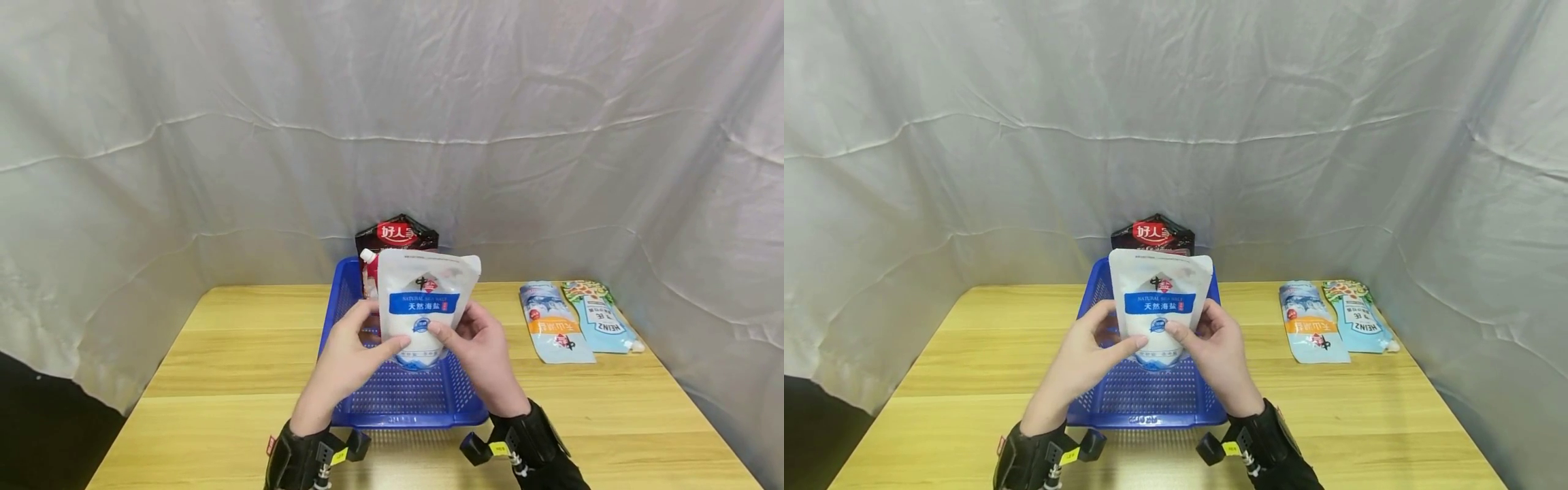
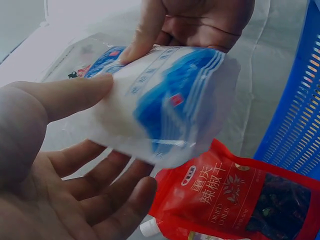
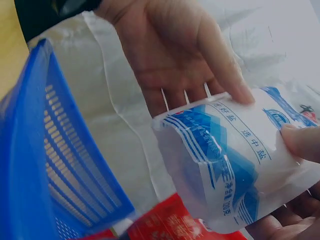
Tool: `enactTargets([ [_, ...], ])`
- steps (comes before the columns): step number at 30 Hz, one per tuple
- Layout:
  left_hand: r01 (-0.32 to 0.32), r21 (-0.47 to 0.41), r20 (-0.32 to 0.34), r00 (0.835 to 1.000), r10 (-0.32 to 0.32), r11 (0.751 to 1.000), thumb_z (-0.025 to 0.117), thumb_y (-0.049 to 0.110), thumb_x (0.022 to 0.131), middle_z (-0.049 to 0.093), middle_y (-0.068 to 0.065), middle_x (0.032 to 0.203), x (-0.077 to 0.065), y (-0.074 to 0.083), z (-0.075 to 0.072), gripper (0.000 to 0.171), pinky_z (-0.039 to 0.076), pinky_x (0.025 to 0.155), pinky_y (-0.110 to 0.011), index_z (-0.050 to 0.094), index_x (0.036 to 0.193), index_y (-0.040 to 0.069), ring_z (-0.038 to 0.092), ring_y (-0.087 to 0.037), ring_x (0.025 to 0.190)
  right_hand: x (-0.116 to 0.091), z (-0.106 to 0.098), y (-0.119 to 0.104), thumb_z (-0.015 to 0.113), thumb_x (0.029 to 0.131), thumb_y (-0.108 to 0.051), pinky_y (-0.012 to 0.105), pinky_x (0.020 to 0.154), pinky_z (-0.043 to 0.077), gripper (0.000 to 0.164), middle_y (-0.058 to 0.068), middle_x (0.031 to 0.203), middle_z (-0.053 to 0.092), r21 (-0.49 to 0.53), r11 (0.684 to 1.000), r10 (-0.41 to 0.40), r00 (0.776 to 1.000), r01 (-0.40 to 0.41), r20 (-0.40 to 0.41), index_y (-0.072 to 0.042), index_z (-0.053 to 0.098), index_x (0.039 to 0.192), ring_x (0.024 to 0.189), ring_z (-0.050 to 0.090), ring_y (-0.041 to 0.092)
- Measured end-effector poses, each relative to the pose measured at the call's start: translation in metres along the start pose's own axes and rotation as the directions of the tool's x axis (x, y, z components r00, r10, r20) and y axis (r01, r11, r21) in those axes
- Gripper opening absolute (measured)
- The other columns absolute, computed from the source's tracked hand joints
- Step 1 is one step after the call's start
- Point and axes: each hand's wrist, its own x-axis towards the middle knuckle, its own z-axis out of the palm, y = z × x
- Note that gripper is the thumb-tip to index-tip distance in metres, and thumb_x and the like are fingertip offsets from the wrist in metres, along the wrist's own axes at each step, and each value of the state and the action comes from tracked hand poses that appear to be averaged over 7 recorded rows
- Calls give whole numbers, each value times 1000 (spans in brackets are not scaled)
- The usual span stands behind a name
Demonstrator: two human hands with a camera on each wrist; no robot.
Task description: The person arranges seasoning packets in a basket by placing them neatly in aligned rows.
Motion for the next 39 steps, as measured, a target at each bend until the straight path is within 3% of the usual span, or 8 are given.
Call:
enactTargets([
  [7,5,21,63,998,-7,1000,85,21,88,68,1,121,-1,0,1,51,60,84,-35,64,135,16,64,-19,101,-2,6,2,71,98,-6,33,86,62,46,20,128,68,12,1000,5,1000,-5,2,0,56,141,103,72,21],
  [14,-11,55,37,999,9,998,84,23,90,67,1,123,-2,0,1,49,61,78,-29,65,136,19,64,-16,97,-2,8,3,71,98,-7,32,87,62,49,21,130,67,10,1000,17,1000,-17,18,-1,54,143,104,72,21],
  [23,-49,153,-32,998,55,987,85,18,88,66,2,109,-3,1,-1,40,57,70,-27,71,125,16,60,-15,88,2,-2,-2,70,98,-6,31,93,60,45,17,131,66,0,1000,22,999,-22,41,1,57,141,109,70,19],
  [31,-79,321,-52,994,100,944,87,19,86,68,1,109,-4,-1,-3,36,57,71,-28,74,120,12,61,-15,90,5,-21,-6,71,96,-1,27,92,59,40,3,126,67,-64,994,-83,997,83,6,3,60,135,109,67,19],
  [35,-60,384,-19,997,73,921,87,17,85,69,3,110,-3,-2,-5,37,56,73,-30,76,120,14,62,-14,92,7,-29,-8,72,95,1,28,87,61,41,7,124,66,-102,988,-116,992,120,38,2,60,135,107,68,17],
  [39,-48,449,26,999,41,892,88,18,83,71,4,108,-3,-3,-5,36,53,71,-31,78,118,16,63,-16,92,7,-35,-9,75,94,0,29,82,63,36,11,118,71,-218,963,-132,984,157,123,-2,67,129,98,73,17],
])
